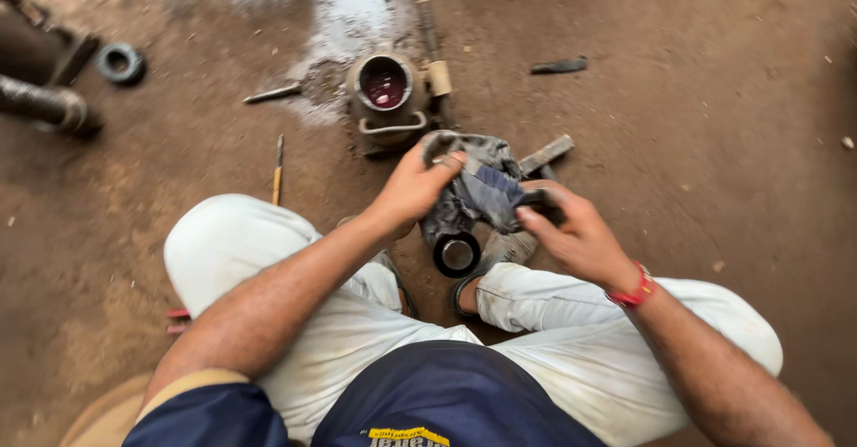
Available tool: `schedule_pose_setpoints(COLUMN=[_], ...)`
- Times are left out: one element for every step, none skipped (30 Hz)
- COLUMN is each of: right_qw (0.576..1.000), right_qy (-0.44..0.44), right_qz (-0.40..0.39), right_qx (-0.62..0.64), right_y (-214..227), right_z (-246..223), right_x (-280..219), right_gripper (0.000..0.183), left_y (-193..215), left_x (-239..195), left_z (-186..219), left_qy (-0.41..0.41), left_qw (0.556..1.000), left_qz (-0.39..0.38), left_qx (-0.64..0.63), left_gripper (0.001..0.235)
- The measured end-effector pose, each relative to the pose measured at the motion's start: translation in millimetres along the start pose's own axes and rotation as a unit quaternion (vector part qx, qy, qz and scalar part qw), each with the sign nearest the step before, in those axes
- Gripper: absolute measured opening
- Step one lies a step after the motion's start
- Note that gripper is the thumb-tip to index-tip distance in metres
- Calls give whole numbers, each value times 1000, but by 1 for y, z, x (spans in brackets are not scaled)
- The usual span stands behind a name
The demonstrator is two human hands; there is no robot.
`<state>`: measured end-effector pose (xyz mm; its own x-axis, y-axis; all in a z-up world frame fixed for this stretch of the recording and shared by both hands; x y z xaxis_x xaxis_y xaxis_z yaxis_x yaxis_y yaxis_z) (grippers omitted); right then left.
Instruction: The person sits on the ground and uses a hammer to tap a metal block, then wipes a cylindrical metal part with a rag. The person repeatedly wipes the part and places it on the ground.
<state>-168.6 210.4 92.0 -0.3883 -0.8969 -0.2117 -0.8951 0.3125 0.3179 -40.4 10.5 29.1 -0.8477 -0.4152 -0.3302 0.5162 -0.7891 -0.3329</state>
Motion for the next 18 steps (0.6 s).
schedule_pose_setpoints(right_qw=[999,996,994,991,987,984,981,976,966,953,936,944,951,958,978,989,991,992], right_qy=[35,70,66,60,54,45,35,20,14,7,1,4,6,10,21,35,47,37], right_qz=[12,27,43,64,86,102,119,143,140,144,148,126,105,75,96,111,125,123], right_qx=[23,48,72,97,123,136,150,162,216,268,319,304,289,276,184,91,-3,1], right_y=[4,6,10,12,14,15,17,20,21,23,25,27,28,26,26,25,24,21], right_z=[-7,-13,-17,-21,-24,-27,-28,-29,-28,-26,-23,-21,-19,-17,-16,-14,-12,-7], right_x=[-4,-7,-8,-9,-8,-7,-4,-5,-2,1,3,5,5,6,5,6,5,5], right_gripper=[24,24,23,23,22,22,22,22,22,22,21,26,31,37,37,36,36,40], left_y=[1,0,-4,-8,-11,-14,-16,-22,-23,-25,-29,-33,-37,-37,-36,-35,-33,-31], left_x=[1,2,3,3,1,-3,-6,-10,-13,-15,-15,-16,-17,-17,-16,-15,-13,-13], left_z=[-4,-7,-15,-20,-23,-23,-21,-21,-20,-19,-19,-19,-19,-18,-20,-21,-22,-22], left_qy=[-52,-100,-52,-4,43,49,56,67,61,56,49,10,-28,-68,-41,-15,11,26], left_qw=[992,967,971,970,967,972,973,970,965,956,947,949,950,951,962,971,978,983], left_qz=[10,17,-14,-51,-89,-124,-160,-204,-212,-227,-242,-235,-228,-213,-198,-178,-158,-150], left_qx=[116,233,234,236,236,195,154,111,144,175,206,209,210,212,185,159,134,102], left_gripper=[28,31,32,34,36,41,46,52,47,43,42,41,40,39,37,36,35,35])
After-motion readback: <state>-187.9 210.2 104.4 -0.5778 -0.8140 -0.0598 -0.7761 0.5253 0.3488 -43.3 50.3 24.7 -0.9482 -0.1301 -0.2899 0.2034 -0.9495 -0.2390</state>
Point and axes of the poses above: each hand's wrist, its own x-axis towards the middle knuckle, its own y-axis out of the back of the hand, z = x × y, the point moved 3 cm from there along x, towards the middle knuckle, and after that the axes turned 2 degrees about y, right-handed, at the moved point
